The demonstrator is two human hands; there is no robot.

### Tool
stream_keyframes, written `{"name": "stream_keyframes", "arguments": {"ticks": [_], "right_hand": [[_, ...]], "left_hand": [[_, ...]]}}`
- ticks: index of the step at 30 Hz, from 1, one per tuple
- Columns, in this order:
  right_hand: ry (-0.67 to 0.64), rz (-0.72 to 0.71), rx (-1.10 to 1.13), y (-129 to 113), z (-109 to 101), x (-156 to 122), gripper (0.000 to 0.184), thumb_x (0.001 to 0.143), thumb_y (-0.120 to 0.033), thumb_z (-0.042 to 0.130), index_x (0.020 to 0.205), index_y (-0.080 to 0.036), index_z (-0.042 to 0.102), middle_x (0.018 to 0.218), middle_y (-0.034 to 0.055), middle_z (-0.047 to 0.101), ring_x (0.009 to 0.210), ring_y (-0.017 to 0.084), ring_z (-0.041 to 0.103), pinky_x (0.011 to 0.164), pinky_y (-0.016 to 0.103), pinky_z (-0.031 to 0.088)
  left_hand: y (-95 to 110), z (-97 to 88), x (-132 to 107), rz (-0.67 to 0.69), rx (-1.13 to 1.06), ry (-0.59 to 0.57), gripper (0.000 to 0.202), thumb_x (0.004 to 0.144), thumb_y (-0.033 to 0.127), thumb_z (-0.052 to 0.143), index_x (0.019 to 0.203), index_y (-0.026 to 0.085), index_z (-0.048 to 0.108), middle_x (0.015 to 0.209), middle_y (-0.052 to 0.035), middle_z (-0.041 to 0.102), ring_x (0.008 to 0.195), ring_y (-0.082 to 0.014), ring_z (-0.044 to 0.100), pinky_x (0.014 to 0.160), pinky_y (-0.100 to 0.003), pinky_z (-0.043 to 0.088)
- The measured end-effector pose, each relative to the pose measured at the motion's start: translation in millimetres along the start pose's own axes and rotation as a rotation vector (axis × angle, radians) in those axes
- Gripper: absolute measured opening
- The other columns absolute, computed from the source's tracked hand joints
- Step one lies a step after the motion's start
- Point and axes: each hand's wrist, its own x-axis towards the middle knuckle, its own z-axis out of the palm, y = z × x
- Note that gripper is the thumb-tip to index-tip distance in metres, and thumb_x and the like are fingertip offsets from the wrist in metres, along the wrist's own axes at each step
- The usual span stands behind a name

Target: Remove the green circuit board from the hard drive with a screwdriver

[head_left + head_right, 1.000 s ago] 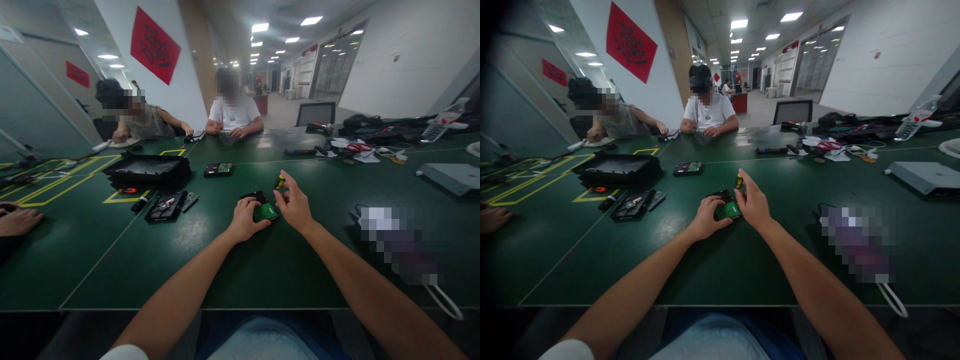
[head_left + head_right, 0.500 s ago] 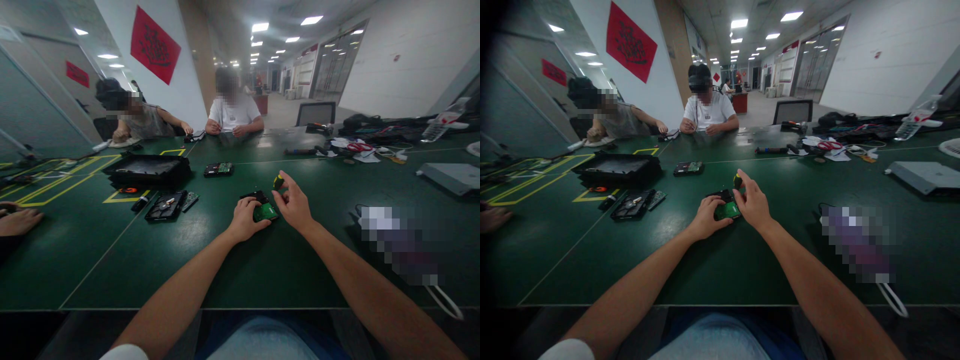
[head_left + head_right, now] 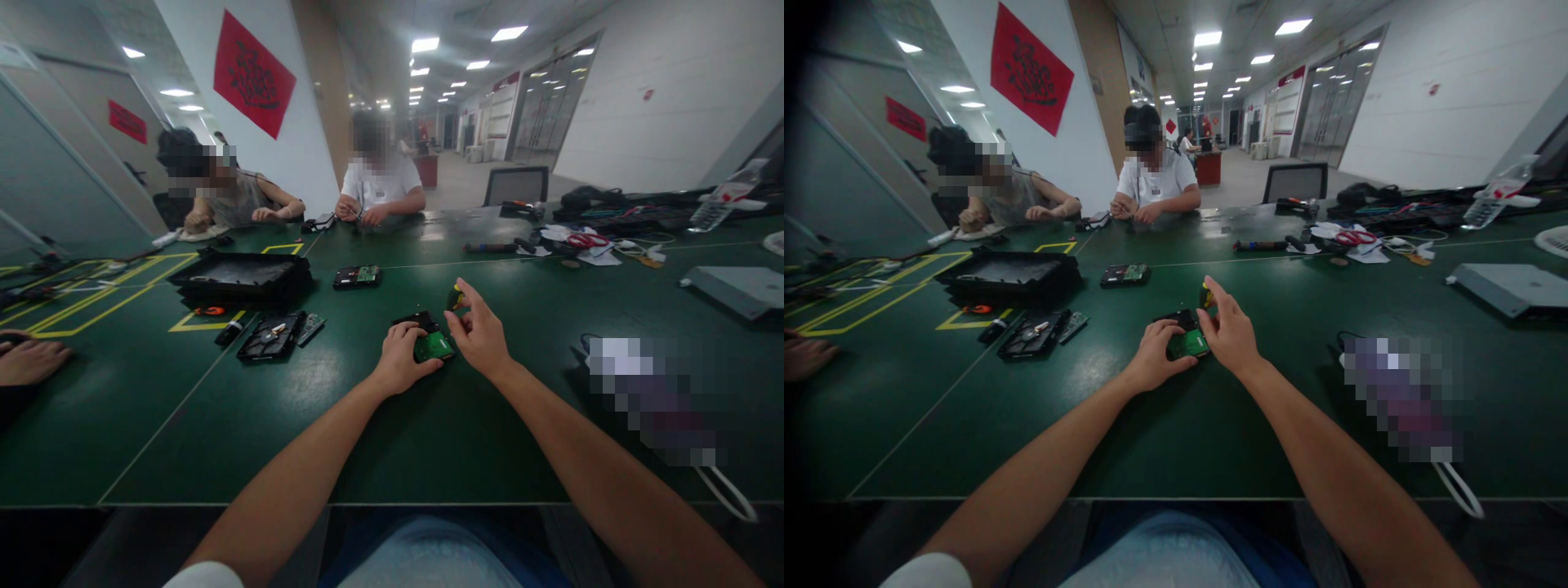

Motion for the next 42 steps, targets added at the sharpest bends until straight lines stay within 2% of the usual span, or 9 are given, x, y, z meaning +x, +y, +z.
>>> {"name": "stream_keyframes", "arguments": {"ticks": [4, 10, 17, 23, 31, 37, 42], "right_hand": [[-0.007, 0.008, 0.027, 0.8, 1.2, -0.1, 0.067, 0.104, -0.034, 0.054, 0.166, -0.035, 0.028, 0.129, 0.0107, 0.07, 0.069, 0.02, 0.07, 0.069, 0.041, 0.064], [0.004, -0.004, -0.006, -0.6, 0.0, 0.7, 0.065, 0.103, -0.038, 0.058, 0.163, -0.037, 0.035, 0.117, 0.0076, 0.071, 0.069, 0.02, 0.067, 0.069, 0.041, 0.064], [-0.005, 0.021, 0.051, 1.7, 3.1, -1.0, 0.064, 0.104, -0.036, 0.055, 0.164, -0.034, 0.033, 0.129, 0.0111, 0.07, 0.078, 0.021, 0.074, 0.07, 0.039, 0.066], [0.015, 0.007, 0.045, 2.1, 2.7, -0.6, 0.066, 0.102, -0.038, 0.061, 0.162, -0.035, 0.035, 0.126, 0.0089, 0.071, 0.065, 0.018, 0.069, 0.065, 0.039, 0.065], [-0.02, 0.042, 0.061, 2.9, 3.4, -1.5, 0.069, 0.104, -0.035, 0.057, 0.166, -0.033, 0.027, 0.124, 0.0093, 0.072, 0.069, 0.019, 0.071, 0.066, 0.037, 0.064], [0.0, 0.021, 0.043, 2.0, 1.7, -0.4, 0.066, 0.102, -0.038, 0.061, 0.162, -0.035, 0.035, 0.128, 0.0087, 0.071, 0.065, 0.018, 0.069, 0.066, 0.039, 0.065], [-0.01, 0.017, 0.036, 2.0, 2.1, -0.6, 0.067, 0.103, -0.035, 0.056, 0.165, -0.032, 0.03, 0.13, 0.0105, 0.071, 0.07, 0.02, 0.072, 0.068, 0.039, 0.066]], "left_hand": [[-0.8, -0.3, 0.2, -0.001, -0.003, -0.011, 0.058, 0.08, 0.051, 0.086, 0.127, 0.024, 0.066, 0.145, -0.0125, 0.058, 0.141, -0.0365, 0.049, 0.118, -0.056, 0.044], [-1.2, 0.9, 0.8, 0.005, -0.005, -0.001, 0.059, 0.079, 0.051, 0.086, 0.127, 0.023, 0.066, 0.144, -0.0125, 0.058, 0.141, -0.0362, 0.049, 0.118, -0.055, 0.043], [-2.1, 2.1, 0.5, 0.005, -0.001, -0.001, 0.058, 0.079, 0.051, 0.086, 0.126, 0.024, 0.066, 0.144, -0.0122, 0.059, 0.139, -0.0364, 0.05, 0.118, -0.056, 0.043], [-0.6, 0.7, 0.0, 0.012, -0.005, 0.002, 0.058, 0.079, 0.051, 0.087, 0.126, 0.025, 0.066, 0.144, -0.0116, 0.058, 0.14, -0.0362, 0.049, 0.118, -0.056, 0.043], [-0.5, 0.6, 0.1, 0.006, -0.003, 0.001, 0.058, 0.079, 0.051, 0.086, 0.126, 0.023, 0.066, 0.144, -0.0128, 0.059, 0.14, -0.0366, 0.049, 0.118, -0.056, 0.043], [-0.1, 0.1, 0.0, 0.001, -0.006, -0.002, 0.059, 0.078, 0.05, 0.087, 0.127, 0.025, 0.066, 0.145, -0.0119, 0.058, 0.141, -0.0367, 0.049, 0.118, -0.056, 0.043], [0.1, 0.5, 0.2, 0.006, -0.007, -0.006, 0.058, 0.079, 0.05, 0.087, 0.126, 0.024, 0.066, 0.144, -0.0124, 0.058, 0.14, -0.0367, 0.049, 0.118, -0.056, 0.044]]}}
